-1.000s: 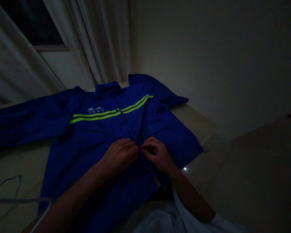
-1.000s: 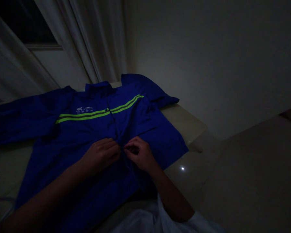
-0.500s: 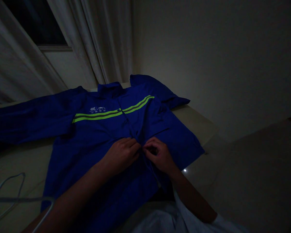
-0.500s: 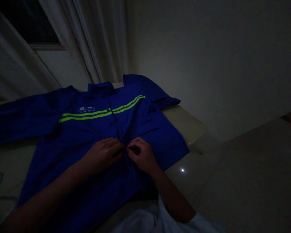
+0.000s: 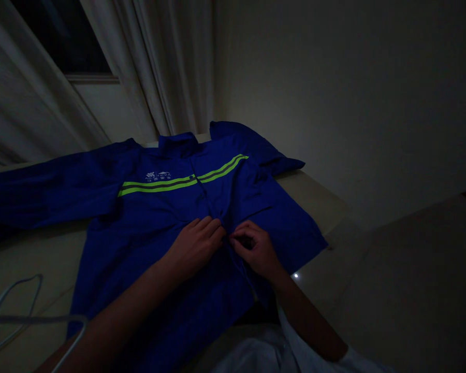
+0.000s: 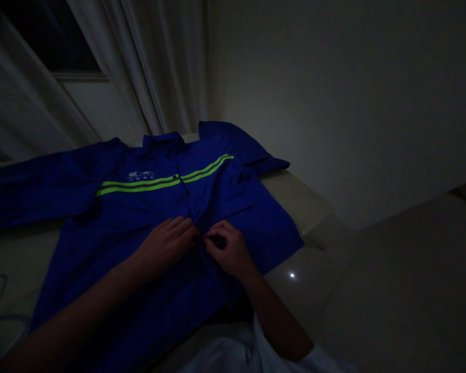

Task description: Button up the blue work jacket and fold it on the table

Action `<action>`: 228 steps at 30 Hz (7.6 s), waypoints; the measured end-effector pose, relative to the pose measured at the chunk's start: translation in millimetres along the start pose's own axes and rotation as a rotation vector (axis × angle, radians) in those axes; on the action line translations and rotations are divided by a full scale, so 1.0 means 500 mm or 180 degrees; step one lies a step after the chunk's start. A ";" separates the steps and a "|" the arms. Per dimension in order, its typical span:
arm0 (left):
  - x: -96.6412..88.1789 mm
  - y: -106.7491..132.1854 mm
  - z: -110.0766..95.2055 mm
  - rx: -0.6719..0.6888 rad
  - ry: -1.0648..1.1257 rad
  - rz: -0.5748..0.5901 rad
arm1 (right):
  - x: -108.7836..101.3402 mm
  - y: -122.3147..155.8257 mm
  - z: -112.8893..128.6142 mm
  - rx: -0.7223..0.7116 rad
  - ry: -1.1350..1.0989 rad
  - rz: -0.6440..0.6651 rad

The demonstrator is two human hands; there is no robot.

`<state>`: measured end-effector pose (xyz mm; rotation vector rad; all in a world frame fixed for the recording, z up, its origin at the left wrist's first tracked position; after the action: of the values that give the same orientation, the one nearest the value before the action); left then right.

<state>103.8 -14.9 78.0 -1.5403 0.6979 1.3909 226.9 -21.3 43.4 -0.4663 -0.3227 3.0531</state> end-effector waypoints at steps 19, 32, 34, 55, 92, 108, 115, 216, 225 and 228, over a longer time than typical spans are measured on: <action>-0.005 0.000 0.006 0.0231 0.0194 -0.0118 | 0.015 0.004 0.016 -0.0176 0.0215 0.0217; -0.037 0.017 -0.035 0.1045 -0.0256 -0.0386 | 0.011 0.004 0.026 -0.0169 0.0307 0.0190; -0.037 0.021 -0.039 0.1126 -0.0356 -0.0448 | 0.010 0.004 0.026 -0.0191 0.0298 0.0171; -0.051 0.027 -0.054 0.1096 -0.0489 -0.0950 | 0.008 -0.003 0.004 0.0113 0.0141 0.0115; -0.044 0.010 -0.002 0.0432 0.0052 -0.0605 | 0.000 0.010 0.032 -0.0234 0.0358 0.0069; -0.028 0.004 -0.006 0.0318 0.0215 -0.0273 | 0.025 0.008 0.025 -0.0209 0.0417 0.0475; -0.014 0.003 0.012 0.0126 0.0540 0.0196 | 0.022 0.010 0.024 -0.0198 0.0446 0.0408; 0.104 0.040 0.143 -0.1311 0.1697 -0.0391 | 0.074 -0.212 -0.029 0.0297 0.0478 0.1562; 0.133 0.017 0.210 -0.1885 0.1876 0.0393 | 0.052 -0.222 -0.066 0.0808 0.0437 0.1391; 0.136 0.023 0.209 -0.1785 0.2241 0.0053 | 0.052 -0.213 -0.058 0.0621 0.1200 0.1411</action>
<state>60.9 85.0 15.4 -2.5306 0.7591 1.0853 211.2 90.4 31.3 -1.2184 0.1105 3.2474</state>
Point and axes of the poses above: each hand's wrist, its own y-axis away from the middle knuckle, its own x-axis out of the palm, z = x × y, the point moved 10 cm from there along -y, towards the middle knuckle, and after that the axes turned 6 degrees about x, right-handed, at the moved point
